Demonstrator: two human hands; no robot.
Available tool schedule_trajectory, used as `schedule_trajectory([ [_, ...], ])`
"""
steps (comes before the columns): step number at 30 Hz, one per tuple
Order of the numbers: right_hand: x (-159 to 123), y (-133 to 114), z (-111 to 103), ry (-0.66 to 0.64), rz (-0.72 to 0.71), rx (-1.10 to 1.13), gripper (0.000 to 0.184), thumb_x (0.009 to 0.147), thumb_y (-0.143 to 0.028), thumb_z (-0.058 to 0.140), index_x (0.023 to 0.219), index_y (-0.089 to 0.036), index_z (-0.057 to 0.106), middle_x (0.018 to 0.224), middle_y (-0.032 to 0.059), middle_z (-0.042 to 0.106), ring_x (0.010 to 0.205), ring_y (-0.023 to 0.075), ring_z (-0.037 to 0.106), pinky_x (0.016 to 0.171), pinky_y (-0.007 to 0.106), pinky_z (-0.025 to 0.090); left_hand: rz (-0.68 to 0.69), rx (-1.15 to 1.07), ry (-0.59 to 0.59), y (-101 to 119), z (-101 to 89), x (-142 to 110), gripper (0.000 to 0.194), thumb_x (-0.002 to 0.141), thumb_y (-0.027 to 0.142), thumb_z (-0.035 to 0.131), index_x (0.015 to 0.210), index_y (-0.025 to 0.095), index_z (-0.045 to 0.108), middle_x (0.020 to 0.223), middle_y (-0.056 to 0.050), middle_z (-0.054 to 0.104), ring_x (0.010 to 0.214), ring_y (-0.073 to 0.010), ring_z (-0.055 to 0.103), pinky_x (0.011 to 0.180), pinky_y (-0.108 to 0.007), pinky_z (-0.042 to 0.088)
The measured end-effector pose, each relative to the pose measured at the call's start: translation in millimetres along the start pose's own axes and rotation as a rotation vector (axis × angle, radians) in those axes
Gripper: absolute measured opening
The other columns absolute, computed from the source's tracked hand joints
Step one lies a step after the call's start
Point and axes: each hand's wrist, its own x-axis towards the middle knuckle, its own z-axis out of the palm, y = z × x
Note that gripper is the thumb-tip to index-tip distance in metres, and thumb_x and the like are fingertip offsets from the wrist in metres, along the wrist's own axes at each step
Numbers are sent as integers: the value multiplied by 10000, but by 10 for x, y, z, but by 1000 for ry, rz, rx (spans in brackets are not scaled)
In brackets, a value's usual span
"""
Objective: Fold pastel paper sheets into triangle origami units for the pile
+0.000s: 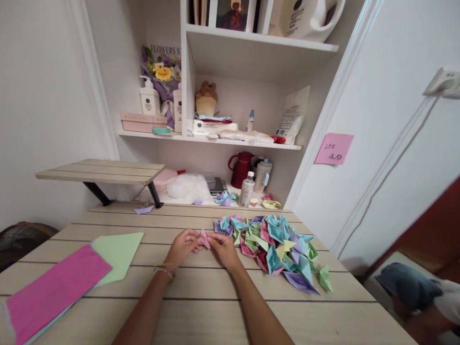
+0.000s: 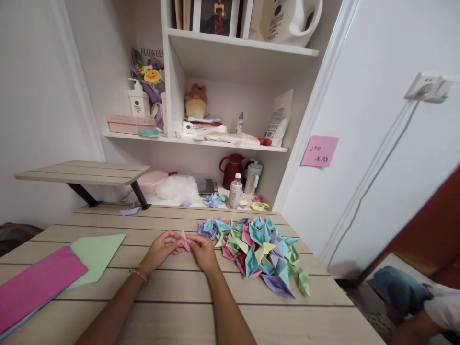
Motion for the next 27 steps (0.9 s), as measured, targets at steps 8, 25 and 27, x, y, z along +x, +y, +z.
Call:
schedule_trajectory([
  [8,-25,4,67,69,-33,-108,305,721,-290,591,1003,-187,644,957,74,682,789,224,650,689,347,530,71,103,33,3,84,-37,313,637,347,651,847,116,624,667,-65,686,619,-177,651,589,-278,517],
  [25,-15,15,53,72,-156,-239,247,741,-231,579,972,-221,666,919,52,692,780,206,647,686,319,526,185,185,1,-51,105,-25,324,710,335,584,948,120,632,748,-85,696,670,-181,649,652,-300,525],
  [27,-14,18,60,73,-144,-231,253,741,-226,578,981,-218,660,914,51,690,741,193,649,664,305,529,181,203,3,-43,104,-27,323,713,321,575,964,124,629,749,-79,696,684,-184,652,659,-299,524],
])
